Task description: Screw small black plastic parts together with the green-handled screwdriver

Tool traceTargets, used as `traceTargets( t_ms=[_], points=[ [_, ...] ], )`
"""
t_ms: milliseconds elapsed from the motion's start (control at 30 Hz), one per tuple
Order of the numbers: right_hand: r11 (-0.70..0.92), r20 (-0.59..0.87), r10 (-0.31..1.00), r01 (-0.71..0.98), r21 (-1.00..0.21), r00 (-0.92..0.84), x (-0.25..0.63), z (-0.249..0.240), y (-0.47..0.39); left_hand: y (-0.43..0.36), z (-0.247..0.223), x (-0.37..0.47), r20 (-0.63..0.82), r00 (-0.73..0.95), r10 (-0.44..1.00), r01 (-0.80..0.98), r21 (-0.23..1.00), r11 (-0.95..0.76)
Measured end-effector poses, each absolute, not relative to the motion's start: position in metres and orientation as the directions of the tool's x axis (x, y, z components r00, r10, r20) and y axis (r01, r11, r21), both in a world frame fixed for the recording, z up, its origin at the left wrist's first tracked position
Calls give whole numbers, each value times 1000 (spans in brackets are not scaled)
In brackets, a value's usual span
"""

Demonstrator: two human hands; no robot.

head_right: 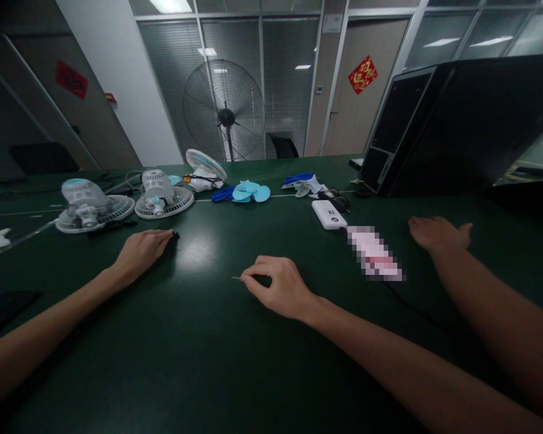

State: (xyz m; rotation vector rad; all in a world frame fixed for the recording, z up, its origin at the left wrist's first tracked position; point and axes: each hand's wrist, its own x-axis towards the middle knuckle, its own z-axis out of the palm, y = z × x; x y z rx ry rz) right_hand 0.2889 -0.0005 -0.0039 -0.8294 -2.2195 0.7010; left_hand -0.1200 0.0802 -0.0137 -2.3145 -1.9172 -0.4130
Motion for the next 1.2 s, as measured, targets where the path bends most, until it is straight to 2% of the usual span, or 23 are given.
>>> traceTargets(
  t_ms=[67, 233, 333, 633, 767, 900, 1033, 1200],
  points=[
    [654, 383, 715, 365, -663, -585, 289, -5, 0, 80, -14, -120, 272, 158, 949, 977, 97, -190],
    [653, 379, 712, 359, -667, -591, 288, -5, 0, 79, -14, -117, 228, 224, 948, 974, -83, -210],
    [653, 376, 713, 365, -664, -592, 288, -5, 0, 79, -15, -118, 223, 236, 946, 970, -105, -218],
    [646, 367, 717, 367, -670, -592, 289, -5, 1, 77, -17, -111, 363, 245, 899, 918, 210, -335],
    [662, 368, 717, 414, -625, -592, 288, -7, 4, 52, -13, -64, 360, 422, 832, 774, 335, -538],
    [686, 384, 711, 461, -563, -589, 287, -9, 4, 14, -7, -14, 326, 628, 706, 590, 392, -706],
    [696, 401, 703, 455, -556, -587, 287, -9, 3, -10, -1, 12, 280, 662, 695, 512, 509, -692],
    [714, 423, 691, 466, -523, -586, 289, -9, 0, -14, 5, 17, 163, 614, 772, 551, 612, -567]
  ],
)
